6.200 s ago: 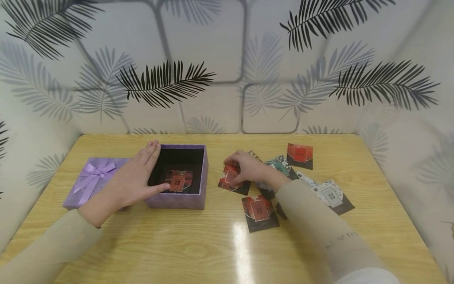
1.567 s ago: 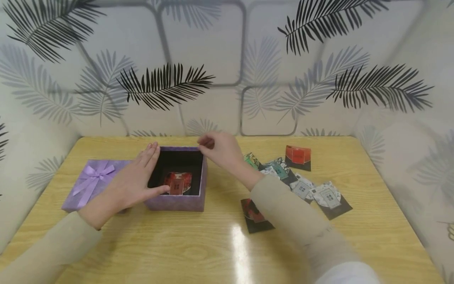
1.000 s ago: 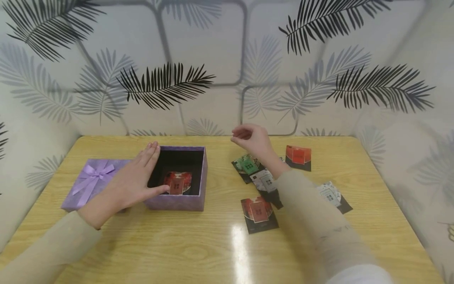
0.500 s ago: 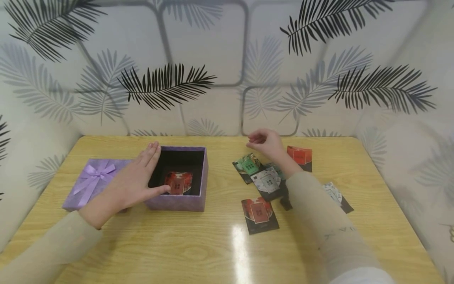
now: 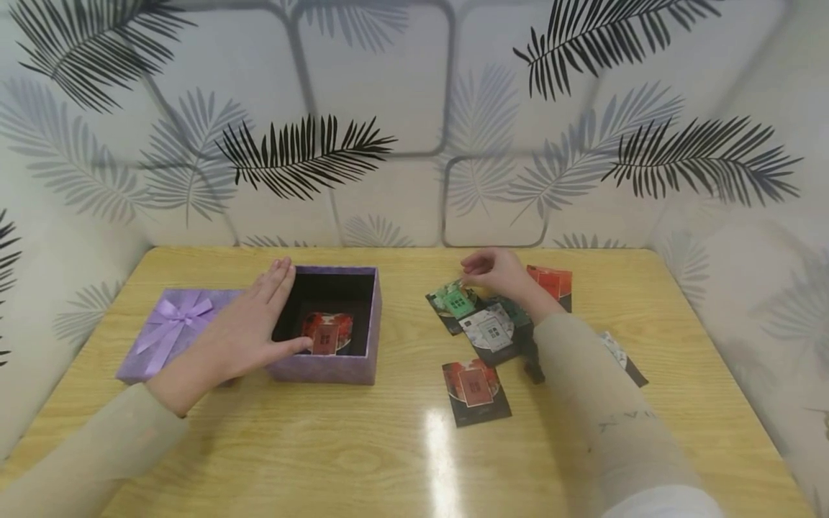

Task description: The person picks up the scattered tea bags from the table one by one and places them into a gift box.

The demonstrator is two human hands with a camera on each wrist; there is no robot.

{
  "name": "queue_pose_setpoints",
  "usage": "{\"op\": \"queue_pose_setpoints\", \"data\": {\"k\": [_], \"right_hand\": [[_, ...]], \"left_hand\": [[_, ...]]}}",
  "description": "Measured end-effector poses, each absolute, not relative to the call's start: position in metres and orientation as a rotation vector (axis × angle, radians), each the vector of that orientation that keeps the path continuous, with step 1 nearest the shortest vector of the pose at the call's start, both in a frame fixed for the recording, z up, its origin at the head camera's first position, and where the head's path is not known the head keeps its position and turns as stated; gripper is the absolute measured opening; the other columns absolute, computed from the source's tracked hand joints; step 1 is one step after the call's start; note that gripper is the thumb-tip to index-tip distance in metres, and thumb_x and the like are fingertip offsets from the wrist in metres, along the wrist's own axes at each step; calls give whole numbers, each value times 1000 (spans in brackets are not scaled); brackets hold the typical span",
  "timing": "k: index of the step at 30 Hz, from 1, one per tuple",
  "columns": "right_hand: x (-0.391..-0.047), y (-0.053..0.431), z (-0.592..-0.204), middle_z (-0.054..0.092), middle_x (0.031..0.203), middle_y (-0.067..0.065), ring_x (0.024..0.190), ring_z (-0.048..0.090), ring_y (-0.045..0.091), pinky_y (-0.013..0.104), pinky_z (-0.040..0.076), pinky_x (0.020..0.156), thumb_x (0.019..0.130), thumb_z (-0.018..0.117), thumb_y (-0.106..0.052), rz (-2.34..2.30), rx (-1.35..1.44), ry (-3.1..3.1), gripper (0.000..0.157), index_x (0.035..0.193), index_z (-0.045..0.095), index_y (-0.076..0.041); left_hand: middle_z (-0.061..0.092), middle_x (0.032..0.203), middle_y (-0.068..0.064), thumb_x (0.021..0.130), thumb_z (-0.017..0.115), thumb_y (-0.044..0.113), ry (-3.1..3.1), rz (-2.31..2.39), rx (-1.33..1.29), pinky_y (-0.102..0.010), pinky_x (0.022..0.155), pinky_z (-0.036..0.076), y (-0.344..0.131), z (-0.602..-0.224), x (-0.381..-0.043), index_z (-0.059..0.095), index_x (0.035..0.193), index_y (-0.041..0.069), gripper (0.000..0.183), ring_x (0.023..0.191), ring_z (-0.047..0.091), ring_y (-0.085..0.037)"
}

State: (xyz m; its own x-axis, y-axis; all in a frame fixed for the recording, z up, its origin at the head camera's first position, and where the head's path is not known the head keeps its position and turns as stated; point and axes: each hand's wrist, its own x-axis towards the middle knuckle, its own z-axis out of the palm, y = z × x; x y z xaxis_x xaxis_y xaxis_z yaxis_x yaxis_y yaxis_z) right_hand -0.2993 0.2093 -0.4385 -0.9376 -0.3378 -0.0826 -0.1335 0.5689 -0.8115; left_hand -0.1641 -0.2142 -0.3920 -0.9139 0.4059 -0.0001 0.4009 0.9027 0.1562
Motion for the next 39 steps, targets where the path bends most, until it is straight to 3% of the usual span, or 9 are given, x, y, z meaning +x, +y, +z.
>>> {"op": "queue_pose_setpoints", "data": {"k": [14,20,25,39], "right_hand": [[-298,217,-446,69,128,27,101,67,12,19,58,82,97,79,-16,-1269,-396,2497,49,140,65,4],[-297,215,-447,64,134,26,119,63,32,44,56,105,96,80,-13,-1200,-489,2482,56,145,59,5],[-296,212,-449,59,135,28,122,58,40,56,50,109,92,83,-10,-1145,-589,2481,63,146,56,8],[-294,213,-453,56,136,25,122,56,38,57,50,107,86,90,-17,-953,-731,2594,69,144,60,3]], "left_hand": [[4,178,-22,96,63,69,3021,229,639,-53,136,17,-214,-392,-164,8,168,-6,117,167,7,-40],[4,178,-23,96,64,68,3025,229,648,-53,136,17,-214,-392,-164,8,168,-6,117,166,8,-40],[3,178,-23,96,63,67,3018,225,647,-53,136,16,-214,-391,-164,7,168,-6,117,167,7,-40],[3,178,-22,96,63,69,3020,227,644,-53,136,17,-215,-392,-164,8,168,-5,117,167,7,-40]]}}
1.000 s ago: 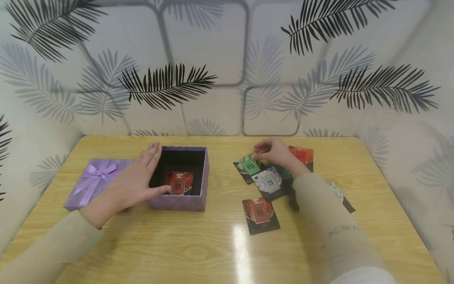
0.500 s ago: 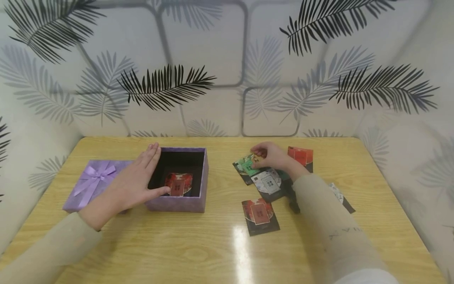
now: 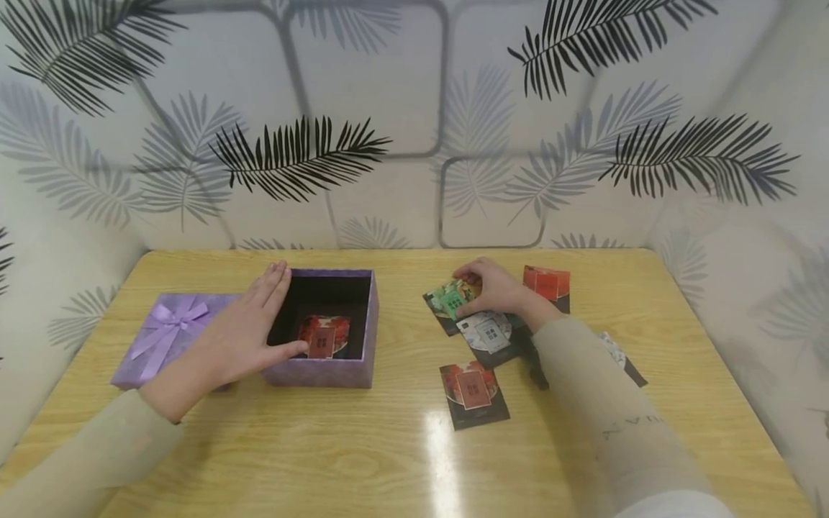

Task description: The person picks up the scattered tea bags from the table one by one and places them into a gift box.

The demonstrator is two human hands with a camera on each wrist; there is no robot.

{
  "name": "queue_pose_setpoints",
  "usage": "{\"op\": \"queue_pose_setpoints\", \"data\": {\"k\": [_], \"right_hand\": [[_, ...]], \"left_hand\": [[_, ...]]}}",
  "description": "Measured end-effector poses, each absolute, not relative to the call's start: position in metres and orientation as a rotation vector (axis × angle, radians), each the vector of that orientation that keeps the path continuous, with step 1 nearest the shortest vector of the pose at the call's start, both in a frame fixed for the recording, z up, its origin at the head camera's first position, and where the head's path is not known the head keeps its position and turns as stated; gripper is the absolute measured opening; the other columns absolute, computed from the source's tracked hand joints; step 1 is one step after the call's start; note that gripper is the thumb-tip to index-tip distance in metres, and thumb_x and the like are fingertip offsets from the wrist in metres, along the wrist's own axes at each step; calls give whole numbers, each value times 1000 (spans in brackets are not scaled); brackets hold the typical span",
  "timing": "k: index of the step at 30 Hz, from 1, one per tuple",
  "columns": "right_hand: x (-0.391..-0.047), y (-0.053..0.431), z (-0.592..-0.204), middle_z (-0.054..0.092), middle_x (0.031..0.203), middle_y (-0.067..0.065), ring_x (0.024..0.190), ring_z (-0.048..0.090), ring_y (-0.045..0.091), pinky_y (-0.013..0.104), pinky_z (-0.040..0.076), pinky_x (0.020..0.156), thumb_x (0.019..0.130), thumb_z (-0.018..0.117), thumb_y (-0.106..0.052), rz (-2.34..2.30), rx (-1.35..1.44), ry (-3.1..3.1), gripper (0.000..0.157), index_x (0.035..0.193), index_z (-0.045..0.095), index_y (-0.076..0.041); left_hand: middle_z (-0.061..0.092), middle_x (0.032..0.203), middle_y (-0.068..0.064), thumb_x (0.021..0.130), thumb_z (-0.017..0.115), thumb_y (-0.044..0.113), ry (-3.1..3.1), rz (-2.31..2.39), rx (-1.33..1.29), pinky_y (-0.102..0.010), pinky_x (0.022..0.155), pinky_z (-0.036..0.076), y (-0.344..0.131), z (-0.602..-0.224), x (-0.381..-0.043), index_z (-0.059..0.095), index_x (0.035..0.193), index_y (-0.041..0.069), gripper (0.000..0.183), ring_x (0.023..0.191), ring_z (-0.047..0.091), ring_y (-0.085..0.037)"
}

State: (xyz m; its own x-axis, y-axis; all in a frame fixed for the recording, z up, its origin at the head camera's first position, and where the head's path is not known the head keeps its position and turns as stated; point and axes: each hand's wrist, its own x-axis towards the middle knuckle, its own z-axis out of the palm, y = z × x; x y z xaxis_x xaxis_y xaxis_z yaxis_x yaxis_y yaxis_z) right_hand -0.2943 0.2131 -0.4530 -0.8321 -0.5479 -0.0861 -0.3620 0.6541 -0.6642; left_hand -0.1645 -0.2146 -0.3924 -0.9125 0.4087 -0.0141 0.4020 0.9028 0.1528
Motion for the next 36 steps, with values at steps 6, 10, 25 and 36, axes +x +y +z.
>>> {"op": "queue_pose_setpoints", "data": {"k": [6,10,25,36], "right_hand": [[-296,212,-454,58,132,23,117,56,37,55,51,104,86,91,-19,-927,-744,2628,65,140,62,2],[-298,210,-454,59,127,23,113,56,34,51,51,99,85,91,-19,-929,-724,2634,64,138,63,4],[-300,194,-440,65,120,22,108,63,34,45,56,94,91,83,-9,-1041,-526,2625,49,134,63,6],[-302,186,-418,72,106,19,92,66,21,28,54,81,98,76,-7,-1131,-517,2681,25,121,73,3]], "left_hand": [[3,178,-22,96,63,68,3022,224,645,-53,136,17,-215,-392,-164,8,168,-5,117,167,7,-40],[3,178,-22,96,64,68,3019,234,647,-54,136,17,-215,-392,-164,7,168,-5,117,167,7,-40],[3,179,-22,96,63,68,3026,232,637,-53,136,18,-215,-391,-165,7,168,-5,117,167,8,-39],[4,179,-22,96,60,71,3017,222,638,-52,136,18,-215,-392,-164,7,168,-5,117,167,7,-39]]}}
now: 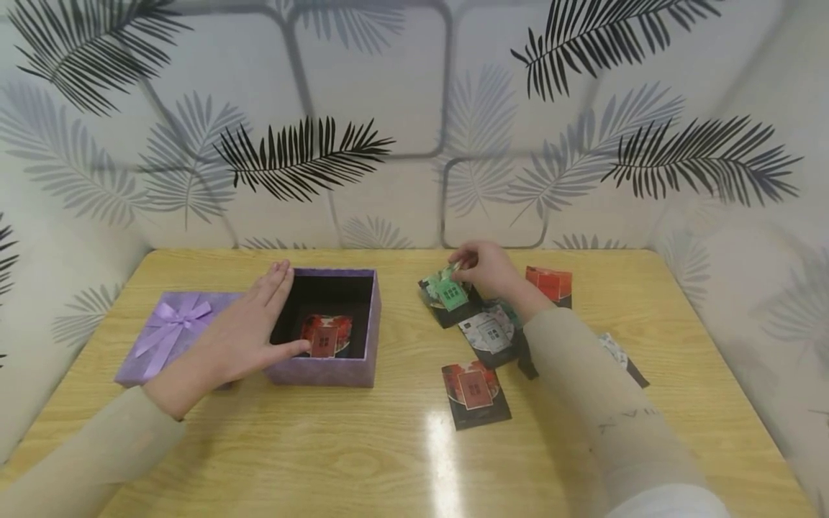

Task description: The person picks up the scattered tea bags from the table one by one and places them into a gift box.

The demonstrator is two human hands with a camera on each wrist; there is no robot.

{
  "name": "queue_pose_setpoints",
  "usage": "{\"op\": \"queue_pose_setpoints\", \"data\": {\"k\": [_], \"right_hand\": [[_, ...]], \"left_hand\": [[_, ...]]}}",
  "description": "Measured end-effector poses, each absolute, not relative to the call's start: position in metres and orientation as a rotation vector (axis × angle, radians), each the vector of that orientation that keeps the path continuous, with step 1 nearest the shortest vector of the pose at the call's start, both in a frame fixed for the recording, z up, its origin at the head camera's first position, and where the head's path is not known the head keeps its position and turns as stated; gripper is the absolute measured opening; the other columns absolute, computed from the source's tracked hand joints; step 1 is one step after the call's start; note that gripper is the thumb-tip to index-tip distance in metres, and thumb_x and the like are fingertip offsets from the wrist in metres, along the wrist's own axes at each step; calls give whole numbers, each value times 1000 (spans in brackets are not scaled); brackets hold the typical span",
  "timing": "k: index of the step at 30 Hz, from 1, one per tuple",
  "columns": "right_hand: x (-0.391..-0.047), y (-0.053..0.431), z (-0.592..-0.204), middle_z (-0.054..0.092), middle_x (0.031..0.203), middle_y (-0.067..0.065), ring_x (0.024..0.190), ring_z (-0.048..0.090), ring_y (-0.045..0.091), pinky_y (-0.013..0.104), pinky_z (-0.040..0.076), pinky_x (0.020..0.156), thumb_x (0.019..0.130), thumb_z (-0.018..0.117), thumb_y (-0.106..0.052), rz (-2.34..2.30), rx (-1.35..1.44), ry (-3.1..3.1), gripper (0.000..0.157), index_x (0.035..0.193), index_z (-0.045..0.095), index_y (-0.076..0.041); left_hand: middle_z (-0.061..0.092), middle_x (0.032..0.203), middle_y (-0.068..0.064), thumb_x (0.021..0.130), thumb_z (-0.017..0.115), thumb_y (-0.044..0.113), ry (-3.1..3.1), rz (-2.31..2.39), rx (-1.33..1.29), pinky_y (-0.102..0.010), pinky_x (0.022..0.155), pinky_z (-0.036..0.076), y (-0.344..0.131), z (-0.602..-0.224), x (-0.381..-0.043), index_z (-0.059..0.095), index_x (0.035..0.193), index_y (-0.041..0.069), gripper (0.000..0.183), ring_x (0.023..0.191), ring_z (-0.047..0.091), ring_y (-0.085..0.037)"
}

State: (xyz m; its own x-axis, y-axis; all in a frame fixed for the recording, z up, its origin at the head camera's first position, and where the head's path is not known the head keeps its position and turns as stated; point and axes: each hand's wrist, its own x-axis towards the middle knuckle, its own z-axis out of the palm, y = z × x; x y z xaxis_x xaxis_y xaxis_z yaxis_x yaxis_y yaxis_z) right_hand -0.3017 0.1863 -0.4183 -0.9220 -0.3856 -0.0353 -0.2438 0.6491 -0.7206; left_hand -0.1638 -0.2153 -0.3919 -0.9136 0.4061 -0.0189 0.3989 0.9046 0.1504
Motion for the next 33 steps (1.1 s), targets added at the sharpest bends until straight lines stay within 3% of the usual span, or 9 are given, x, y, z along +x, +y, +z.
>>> {"op": "queue_pose_setpoints", "data": {"k": [10,15,21,29,33], "right_hand": [[-303,186,-387,79,102,18,78,65,2,21,52,73,100,73,-11,-1130,-507,2761,17,111,79,1],[-304,186,-375,81,98,12,78,67,1,22,55,74,101,72,-15,-1192,-468,2789,17,110,80,-2],[-301,179,-358,80,88,-5,77,71,4,24,60,72,101,75,-21,-1394,-320,2734,20,111,80,-5],[-297,158,-334,78,84,-12,77,74,9,36,60,90,100,75,-21,-1502,-298,2730,19,110,80,-6],[-294,144,-326,77,81,-13,74,73,6,28,60,85,99,75,-17,-1581,-327,2675,16,107,79,-4]], "left_hand": [[5,178,-23,95,62,69,3021,212,646,-53,136,18,-213,-391,-164,8,168,-7,118,167,8,-40],[4,178,-23,95,64,67,3023,229,645,-53,136,18,-213,-391,-164,9,168,-7,118,166,7,-40],[4,178,-23,96,64,67,3022,225,643,-53,136,17,-213,-390,-164,9,167,-7,117,166,7,-41],[4,178,-24,96,64,67,3023,225,641,-54,136,17,-213,-389,-163,9,167,-7,116,166,8,-41],[4,178,-23,96,63,67,3022,224,645,-54,136,17,-213,-390,-163,9,167,-7,116,166,8,-41]]}}
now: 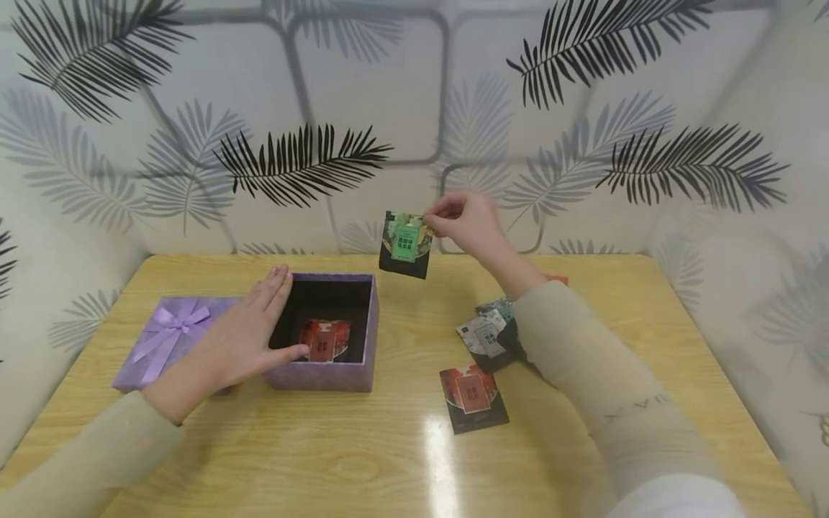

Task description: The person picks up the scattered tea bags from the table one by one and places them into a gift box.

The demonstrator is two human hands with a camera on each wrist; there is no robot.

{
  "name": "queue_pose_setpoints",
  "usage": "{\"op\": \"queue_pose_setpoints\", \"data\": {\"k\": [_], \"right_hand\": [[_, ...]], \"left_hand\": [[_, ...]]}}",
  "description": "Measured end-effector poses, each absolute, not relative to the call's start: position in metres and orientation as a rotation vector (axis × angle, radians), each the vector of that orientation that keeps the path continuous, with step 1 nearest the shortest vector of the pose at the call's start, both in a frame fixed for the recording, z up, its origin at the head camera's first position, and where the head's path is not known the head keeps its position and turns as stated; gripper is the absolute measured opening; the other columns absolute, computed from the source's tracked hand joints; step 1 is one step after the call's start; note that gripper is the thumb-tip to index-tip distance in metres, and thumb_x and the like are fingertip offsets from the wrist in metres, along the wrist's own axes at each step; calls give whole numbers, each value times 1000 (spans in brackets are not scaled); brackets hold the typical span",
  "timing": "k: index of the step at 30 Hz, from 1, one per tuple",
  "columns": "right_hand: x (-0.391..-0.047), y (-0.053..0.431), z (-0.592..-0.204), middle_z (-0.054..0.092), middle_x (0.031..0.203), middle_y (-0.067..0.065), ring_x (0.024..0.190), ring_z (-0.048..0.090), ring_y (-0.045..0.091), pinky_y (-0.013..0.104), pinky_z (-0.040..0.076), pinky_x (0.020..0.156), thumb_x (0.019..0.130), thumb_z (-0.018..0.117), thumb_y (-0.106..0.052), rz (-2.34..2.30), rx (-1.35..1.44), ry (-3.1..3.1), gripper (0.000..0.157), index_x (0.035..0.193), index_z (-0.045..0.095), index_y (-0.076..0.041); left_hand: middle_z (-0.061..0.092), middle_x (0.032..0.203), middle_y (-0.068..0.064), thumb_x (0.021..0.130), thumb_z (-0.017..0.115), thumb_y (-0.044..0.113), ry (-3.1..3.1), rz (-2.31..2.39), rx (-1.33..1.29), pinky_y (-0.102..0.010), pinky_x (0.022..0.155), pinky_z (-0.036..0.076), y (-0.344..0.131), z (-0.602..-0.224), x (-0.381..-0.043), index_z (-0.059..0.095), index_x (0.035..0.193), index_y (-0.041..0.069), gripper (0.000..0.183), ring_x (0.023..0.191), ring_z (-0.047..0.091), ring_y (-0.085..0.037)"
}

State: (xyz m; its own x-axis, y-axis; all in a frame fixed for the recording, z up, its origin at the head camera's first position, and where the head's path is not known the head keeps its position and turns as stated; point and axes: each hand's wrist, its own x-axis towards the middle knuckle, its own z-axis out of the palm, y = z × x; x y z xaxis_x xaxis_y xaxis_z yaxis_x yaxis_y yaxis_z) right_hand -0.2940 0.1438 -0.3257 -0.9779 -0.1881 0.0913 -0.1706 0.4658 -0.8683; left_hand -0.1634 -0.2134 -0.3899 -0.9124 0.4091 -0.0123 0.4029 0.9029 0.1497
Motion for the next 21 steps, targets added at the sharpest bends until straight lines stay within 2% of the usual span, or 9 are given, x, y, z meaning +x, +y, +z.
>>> {"op": "queue_pose_setpoints", "data": {"k": [4,8,16,21], "right_hand": [[-292,130,-322,75,78,-15,73,72,5,20,60,77,99,75,-13,-1710,-390,2559,17,107,78,2],[-288,114,-321,74,78,-17,73,72,3,22,63,77,99,74,-9,-1791,-463,2466,21,111,75,8],[-273,84,-327,75,81,-11,72,72,6,33,66,80,97,75,-6,-1770,-542,2411,14,107,77,3],[-265,66,-335,76,81,-7,70,71,5,26,64,74,98,74,-6,-1703,-556,2388,11,105,77,3]], "left_hand": [[4,178,-23,96,63,67,3024,231,647,-54,136,18,-214,-391,-164,9,168,-7,116,166,9,-41],[4,178,-23,96,63,67,3028,236,646,-54,136,18,-214,-391,-163,9,168,-7,116,166,9,-41],[5,178,-23,96,63,68,3038,239,650,-54,135,19,-215,-391,-164,10,168,-7,116,166,9,-41],[4,178,-22,95,64,68,3034,259,640,-54,135,20,-215,-391,-164,9,168,-6,117,166,9,-40]]}}
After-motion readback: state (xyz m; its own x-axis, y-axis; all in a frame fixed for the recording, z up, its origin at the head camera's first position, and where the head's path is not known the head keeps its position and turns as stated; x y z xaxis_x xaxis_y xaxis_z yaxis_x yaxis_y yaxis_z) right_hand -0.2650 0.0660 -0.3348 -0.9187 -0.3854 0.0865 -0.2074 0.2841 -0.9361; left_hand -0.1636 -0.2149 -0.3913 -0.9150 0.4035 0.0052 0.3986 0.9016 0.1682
